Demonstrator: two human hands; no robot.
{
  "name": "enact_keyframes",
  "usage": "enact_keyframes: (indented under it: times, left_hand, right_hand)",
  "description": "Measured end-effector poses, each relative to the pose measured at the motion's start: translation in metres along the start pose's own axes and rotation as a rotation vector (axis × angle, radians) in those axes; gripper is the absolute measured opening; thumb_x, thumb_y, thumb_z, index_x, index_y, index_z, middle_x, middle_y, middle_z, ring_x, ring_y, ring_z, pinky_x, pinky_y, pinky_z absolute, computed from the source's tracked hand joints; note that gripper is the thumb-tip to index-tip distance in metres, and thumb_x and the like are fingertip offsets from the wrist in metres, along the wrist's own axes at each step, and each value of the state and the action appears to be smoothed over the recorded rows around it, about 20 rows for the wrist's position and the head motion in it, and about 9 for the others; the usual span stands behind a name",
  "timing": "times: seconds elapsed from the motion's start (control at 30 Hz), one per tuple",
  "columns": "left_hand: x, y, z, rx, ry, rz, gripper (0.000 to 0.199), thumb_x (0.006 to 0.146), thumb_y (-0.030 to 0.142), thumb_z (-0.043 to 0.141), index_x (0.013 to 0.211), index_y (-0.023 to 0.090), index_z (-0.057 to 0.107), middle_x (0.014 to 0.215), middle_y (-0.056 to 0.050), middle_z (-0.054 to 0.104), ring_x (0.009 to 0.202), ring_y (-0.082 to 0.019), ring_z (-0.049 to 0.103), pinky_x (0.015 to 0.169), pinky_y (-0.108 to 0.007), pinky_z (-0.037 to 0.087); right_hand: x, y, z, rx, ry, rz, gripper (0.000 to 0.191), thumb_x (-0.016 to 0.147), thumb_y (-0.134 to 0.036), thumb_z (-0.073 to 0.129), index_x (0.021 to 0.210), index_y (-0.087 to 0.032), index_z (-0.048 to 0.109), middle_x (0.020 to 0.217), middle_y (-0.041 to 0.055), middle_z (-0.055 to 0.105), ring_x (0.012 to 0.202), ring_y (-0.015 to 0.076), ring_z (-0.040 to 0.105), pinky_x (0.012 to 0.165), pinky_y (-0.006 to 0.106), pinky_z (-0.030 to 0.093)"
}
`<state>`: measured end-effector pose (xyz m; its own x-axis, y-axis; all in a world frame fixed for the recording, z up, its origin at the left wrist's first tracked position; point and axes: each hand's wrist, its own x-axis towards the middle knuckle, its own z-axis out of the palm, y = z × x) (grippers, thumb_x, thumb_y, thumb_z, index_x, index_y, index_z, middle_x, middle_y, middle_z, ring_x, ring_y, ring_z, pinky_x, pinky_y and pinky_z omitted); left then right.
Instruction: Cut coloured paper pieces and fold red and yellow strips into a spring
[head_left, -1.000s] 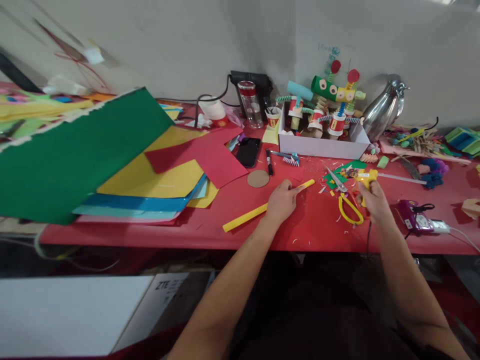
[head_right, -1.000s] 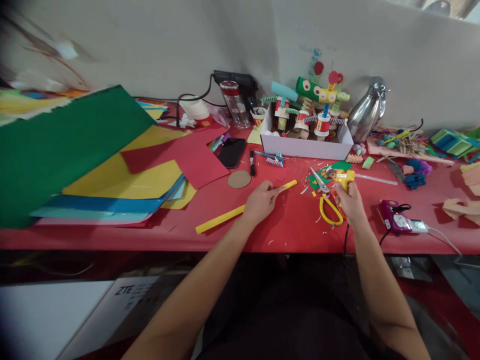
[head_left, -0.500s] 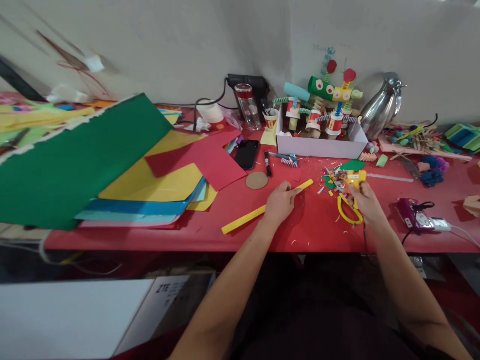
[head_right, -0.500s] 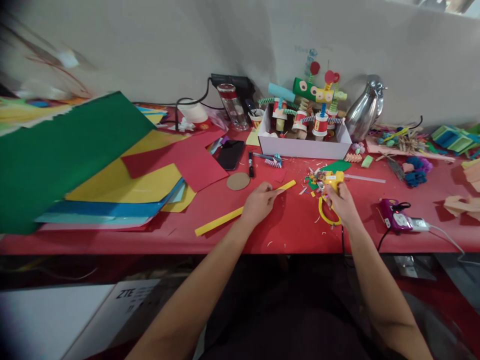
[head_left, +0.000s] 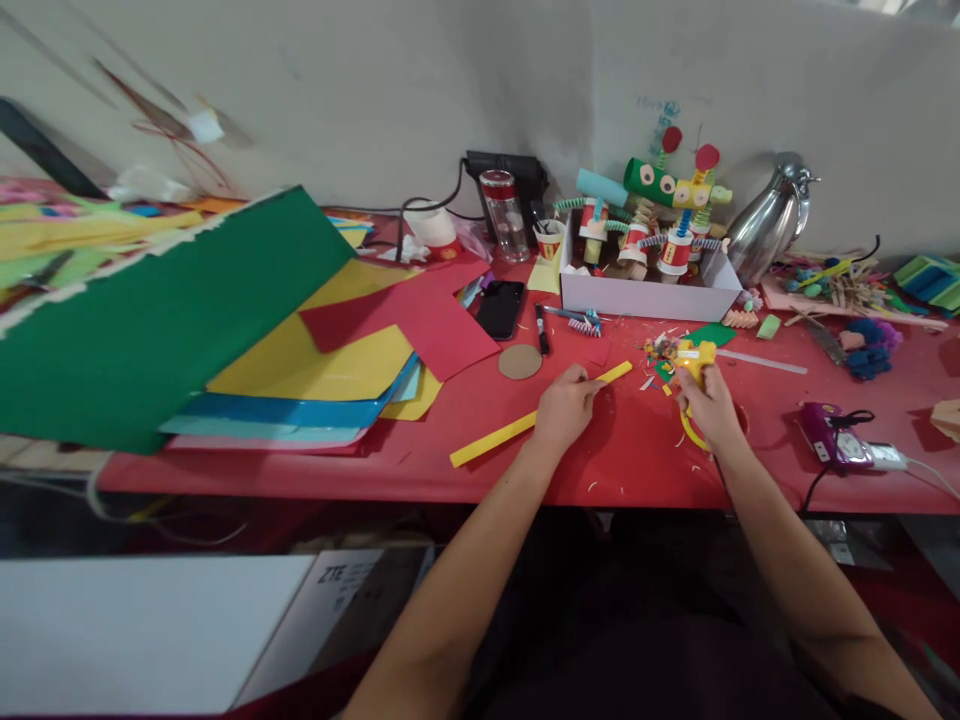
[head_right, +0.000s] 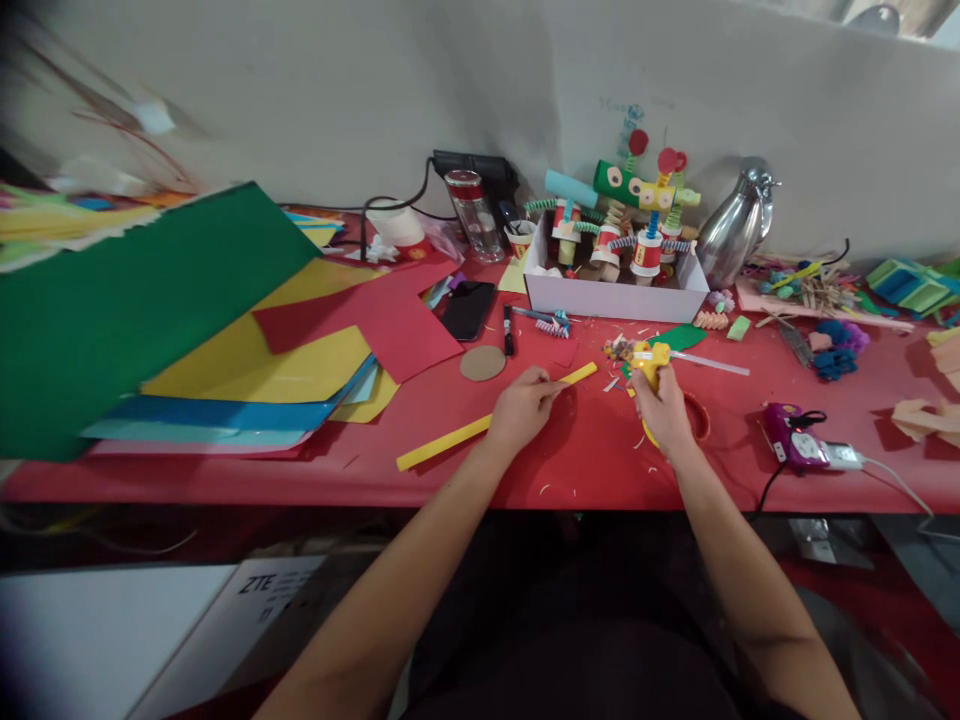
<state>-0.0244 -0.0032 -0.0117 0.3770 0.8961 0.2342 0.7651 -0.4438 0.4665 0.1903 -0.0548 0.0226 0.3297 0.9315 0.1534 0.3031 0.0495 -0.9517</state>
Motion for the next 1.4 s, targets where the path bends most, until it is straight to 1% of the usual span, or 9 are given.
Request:
enact_keyframes:
  times: [0.13, 0.27, 0.37, 0.53, 0.63, 0.77, 0.93, 1.03, 1.4]
  left_hand:
    - [0.000, 0.002, -0.002, 0.025, -0.023, -0.016, 0.033, 0.092, 0.017, 0.047, 0.112, 0.025, 0.072, 0.099, -0.005, 0.061, 0.082, -0.015, 0.060, 0.071, -0.025, 0.047]
    - [0.000, 0.003, -0.004, 0.040, -0.033, 0.000, 0.033, 0.091, 0.015, 0.049, 0.112, 0.025, 0.072, 0.098, -0.005, 0.060, 0.083, -0.015, 0.060, 0.072, -0.025, 0.046]
    - [0.001, 0.003, -0.005, 0.042, -0.032, 0.016, 0.034, 0.090, 0.014, 0.049, 0.112, 0.025, 0.072, 0.096, -0.005, 0.060, 0.082, -0.015, 0.059, 0.072, -0.025, 0.046]
    - [0.001, 0.003, -0.004, 0.037, -0.032, 0.019, 0.033, 0.090, 0.014, 0.049, 0.111, 0.025, 0.073, 0.096, -0.004, 0.059, 0.082, -0.014, 0.059, 0.073, -0.024, 0.046]
    - [0.000, 0.001, -0.004, 0.032, -0.026, 0.025, 0.035, 0.090, 0.015, 0.049, 0.113, 0.027, 0.072, 0.096, -0.004, 0.058, 0.081, -0.014, 0.058, 0.072, -0.024, 0.046]
    - [0.000, 0.001, -0.003, 0.025, -0.029, 0.010, 0.034, 0.091, 0.016, 0.048, 0.112, 0.027, 0.072, 0.098, -0.005, 0.058, 0.082, -0.014, 0.058, 0.072, -0.025, 0.046]
    - [0.001, 0.003, -0.004, 0.017, -0.043, 0.006, 0.035, 0.090, 0.014, 0.048, 0.114, 0.026, 0.071, 0.096, -0.004, 0.058, 0.080, -0.014, 0.057, 0.071, -0.024, 0.046]
    - [0.001, 0.005, -0.005, 0.018, -0.053, -0.007, 0.035, 0.090, 0.014, 0.047, 0.113, 0.026, 0.072, 0.094, -0.004, 0.058, 0.080, -0.014, 0.058, 0.072, -0.025, 0.046]
    - [0.001, 0.005, -0.005, 0.032, -0.060, -0.018, 0.035, 0.090, 0.015, 0.049, 0.113, 0.028, 0.072, 0.097, -0.004, 0.057, 0.082, -0.015, 0.058, 0.072, -0.025, 0.046]
  right_hand:
    - [0.018, -0.007, -0.030, 0.032, 0.228, 0.066, 0.029, 0.080, -0.048, 0.060, 0.081, -0.024, 0.044, 0.064, -0.0073, 0.051, 0.044, 0.0071, 0.044, 0.043, 0.021, 0.036]
    - [0.038, 0.002, -0.065, -0.171, 0.277, 0.314, 0.023, 0.085, -0.041, 0.054, 0.074, -0.023, 0.044, 0.059, -0.0064, 0.047, 0.046, 0.0099, 0.048, 0.045, 0.023, 0.042]
    - [0.045, 0.011, -0.082, -0.290, 0.283, 0.369, 0.021, 0.084, -0.039, 0.054, 0.074, -0.021, 0.049, 0.059, -0.0021, 0.053, 0.053, 0.0139, 0.054, 0.053, 0.027, 0.048]
    - [0.028, 0.013, -0.085, -0.639, 0.356, 0.236, 0.019, 0.079, -0.031, 0.059, 0.088, -0.015, 0.061, 0.100, 0.0166, 0.063, 0.106, 0.0311, 0.056, 0.089, 0.045, 0.046]
    - [0.004, 0.009, -0.071, -1.001, 0.134, -0.021, 0.033, 0.082, -0.034, 0.057, 0.108, -0.015, 0.062, 0.113, 0.0182, 0.059, 0.109, 0.0322, 0.054, 0.092, 0.046, 0.043]
    - [-0.014, 0.007, -0.056, -1.111, -0.215, -0.079, 0.042, 0.084, -0.034, 0.060, 0.122, -0.017, 0.058, 0.101, 0.0137, 0.064, 0.088, 0.0272, 0.063, 0.079, 0.037, 0.048]
    - [-0.015, 0.004, -0.059, -1.010, -0.223, 0.012, 0.050, 0.078, -0.025, 0.063, 0.125, -0.010, 0.057, 0.085, 0.0092, 0.067, 0.072, 0.0223, 0.062, 0.069, 0.033, 0.048]
    - [-0.028, -0.003, -0.061, -0.847, -0.233, -0.044, 0.052, 0.077, -0.025, 0.060, 0.128, -0.015, 0.059, 0.080, 0.0022, 0.065, 0.063, 0.0167, 0.058, 0.065, 0.030, 0.048]
    - [-0.059, -0.010, -0.028, -0.927, -0.410, -0.215, 0.048, 0.088, -0.029, 0.049, 0.133, -0.020, 0.060, 0.104, 0.0107, 0.067, 0.086, 0.0217, 0.066, 0.079, 0.035, 0.052]
